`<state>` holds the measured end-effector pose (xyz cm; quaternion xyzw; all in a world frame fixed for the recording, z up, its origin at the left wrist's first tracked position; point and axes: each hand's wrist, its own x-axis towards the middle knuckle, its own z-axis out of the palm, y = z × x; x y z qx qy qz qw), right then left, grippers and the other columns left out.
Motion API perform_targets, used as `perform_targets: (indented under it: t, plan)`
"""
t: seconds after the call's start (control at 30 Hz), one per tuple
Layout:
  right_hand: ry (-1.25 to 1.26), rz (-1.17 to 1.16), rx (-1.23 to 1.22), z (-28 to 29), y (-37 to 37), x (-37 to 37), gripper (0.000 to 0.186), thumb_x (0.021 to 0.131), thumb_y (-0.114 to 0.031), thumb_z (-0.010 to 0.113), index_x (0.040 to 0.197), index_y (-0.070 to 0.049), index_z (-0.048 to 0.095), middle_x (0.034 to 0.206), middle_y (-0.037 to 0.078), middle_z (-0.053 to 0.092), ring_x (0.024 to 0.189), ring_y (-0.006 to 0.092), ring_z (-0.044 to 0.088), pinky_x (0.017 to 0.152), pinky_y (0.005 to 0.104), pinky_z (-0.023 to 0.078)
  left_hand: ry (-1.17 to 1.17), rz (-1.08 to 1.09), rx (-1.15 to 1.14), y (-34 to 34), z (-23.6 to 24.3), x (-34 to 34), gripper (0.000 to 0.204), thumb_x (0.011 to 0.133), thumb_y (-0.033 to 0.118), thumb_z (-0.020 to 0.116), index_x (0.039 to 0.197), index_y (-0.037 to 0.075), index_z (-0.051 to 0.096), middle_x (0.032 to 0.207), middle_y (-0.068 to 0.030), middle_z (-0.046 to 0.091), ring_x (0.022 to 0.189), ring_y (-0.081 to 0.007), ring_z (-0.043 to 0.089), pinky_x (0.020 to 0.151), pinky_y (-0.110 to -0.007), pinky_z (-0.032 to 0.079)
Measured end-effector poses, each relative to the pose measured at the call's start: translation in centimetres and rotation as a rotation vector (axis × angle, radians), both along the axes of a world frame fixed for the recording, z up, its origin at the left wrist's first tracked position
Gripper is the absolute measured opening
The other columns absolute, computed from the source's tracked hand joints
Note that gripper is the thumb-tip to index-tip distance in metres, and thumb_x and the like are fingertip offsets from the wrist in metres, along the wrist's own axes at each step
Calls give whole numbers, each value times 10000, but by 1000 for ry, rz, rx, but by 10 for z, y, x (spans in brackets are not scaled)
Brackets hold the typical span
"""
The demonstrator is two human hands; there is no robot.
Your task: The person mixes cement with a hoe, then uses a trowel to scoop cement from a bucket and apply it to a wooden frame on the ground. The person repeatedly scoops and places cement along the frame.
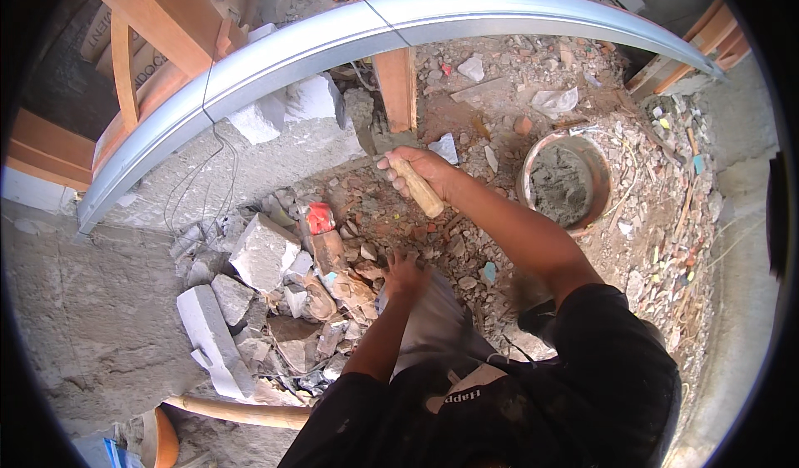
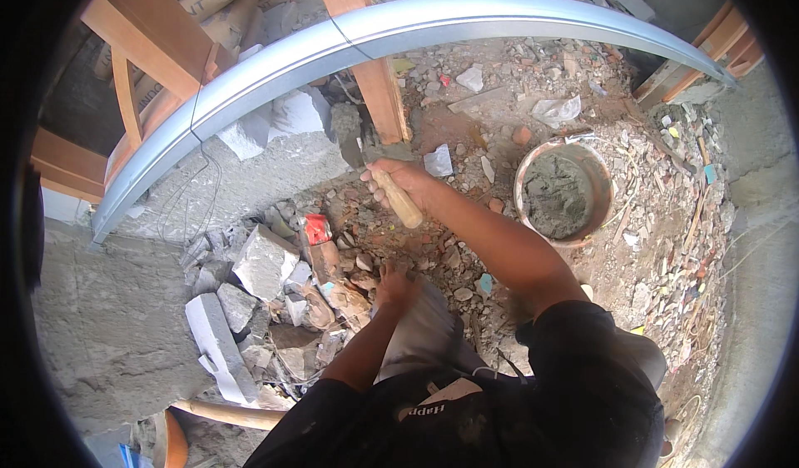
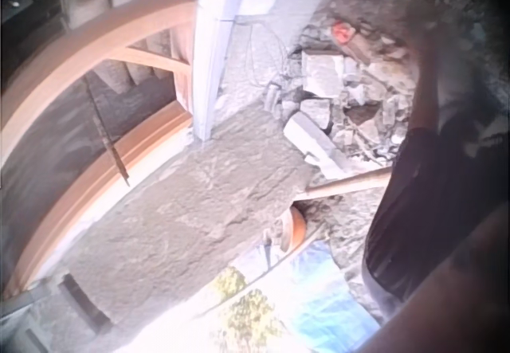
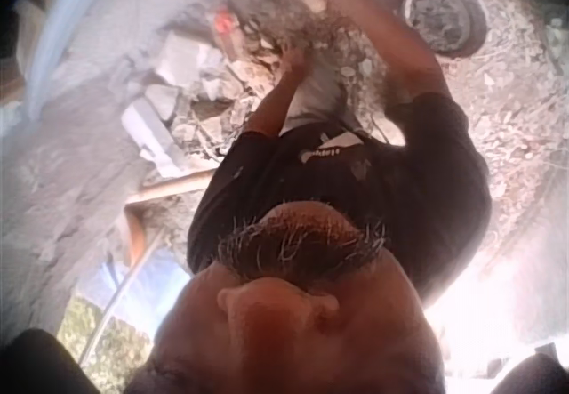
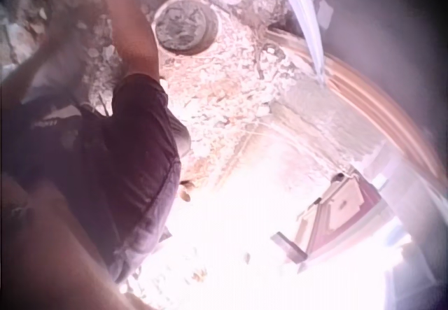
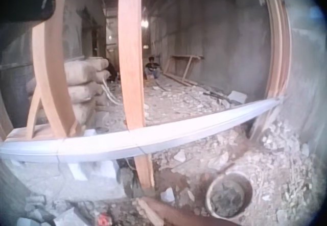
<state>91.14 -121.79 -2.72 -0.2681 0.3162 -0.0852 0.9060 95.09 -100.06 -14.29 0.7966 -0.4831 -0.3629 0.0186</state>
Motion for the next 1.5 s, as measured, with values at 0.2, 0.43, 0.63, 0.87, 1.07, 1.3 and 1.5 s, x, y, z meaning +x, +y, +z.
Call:
perform_targets:
  t: [0.2, 0.43, 0.63, 0.87, 1.07, 1.3, 1.5]
  plan:
    - [-30, -103, 76, -38, -22, 22, 322, 925, -324, 538, 1031, -22, 575, 719, -9, 488, 548, 86, 481, 456, 232, 461, 9, -21, 6, -2, 12, -3, 579, 826, 441, 583, 1297, 111, 516, 1467, -182, 302, 1378, -349, 254, 1097, -527, 264]
    - [-46, -109, 12, -43, -9, -1, 358, 920, -369, 529, 1018, -33, 607, 734, 7, 518, 566, 117, 512, 473, 257, 436, -36, -33, -33, -1, 9, -4, 576, 839, 451, 562, 1304, 115, 510, 1474, -175, 290, 1382, -349, 242, 1097, -528, 263]
    - [-32, -100, 32, -52, -13, 13, 384, 907, -386, 544, 1057, -34, 582, 733, -2, 522, 533, 94, 480, 452, 233, 427, -13, -30, 19, -1, 12, -3, 583, 847, 456, 549, 1338, 148, 486, 1515, -169, 238, 1402, -352, 220, 1111, -533, 234]
    - [124, 63, -120, 3, 13, -51, 373, 908, -377, 534, 1026, -33, 616, 763, 35, 563, 598, 124, 536, 496, 271, 451, -40, -23, 18, -5, 16, 1, 602, 839, 462, 559, 1335, 129, 489, 1501, -180, 266, 1398, -352, 233, 1105, -537, 245]
    - [873, 719, -1184, 116, 13, -229, 472, 810, -380, 621, 1123, -26, 634, 968, 127, 662, 801, 289, 648, 736, 355, 525, -24, -28, -62, 3, 1, -9, 614, 830, 482, 578, 1295, 85, 518, 1462, -201, 309, 1376, -364, 259, 1078, -525, 291]
    - [1948, 896, -1367, 115, -42, -323, 274, 815, -232, 635, 999, -42, 707, 918, 153, 702, 893, 278, 691, 725, 407, 556, -68, -63, -56, 0, 2, -9, 611, 824, 479, 589, 1280, 77, 527, 1448, -187, 324, 1372, -361, 263, 1083, -536, 283]
    - [1782, 847, -1441, 20, -19, -317, 204, 856, -144, 540, 925, -88, 723, 987, 151, 686, 896, 304, 690, 735, 423, 562, -50, -26, -36, 2, 12, 1, 595, 823, 469, 591, 1275, 88, 528, 1459, -190, 311, 1371, -352, 266, 1092, -509, 281]
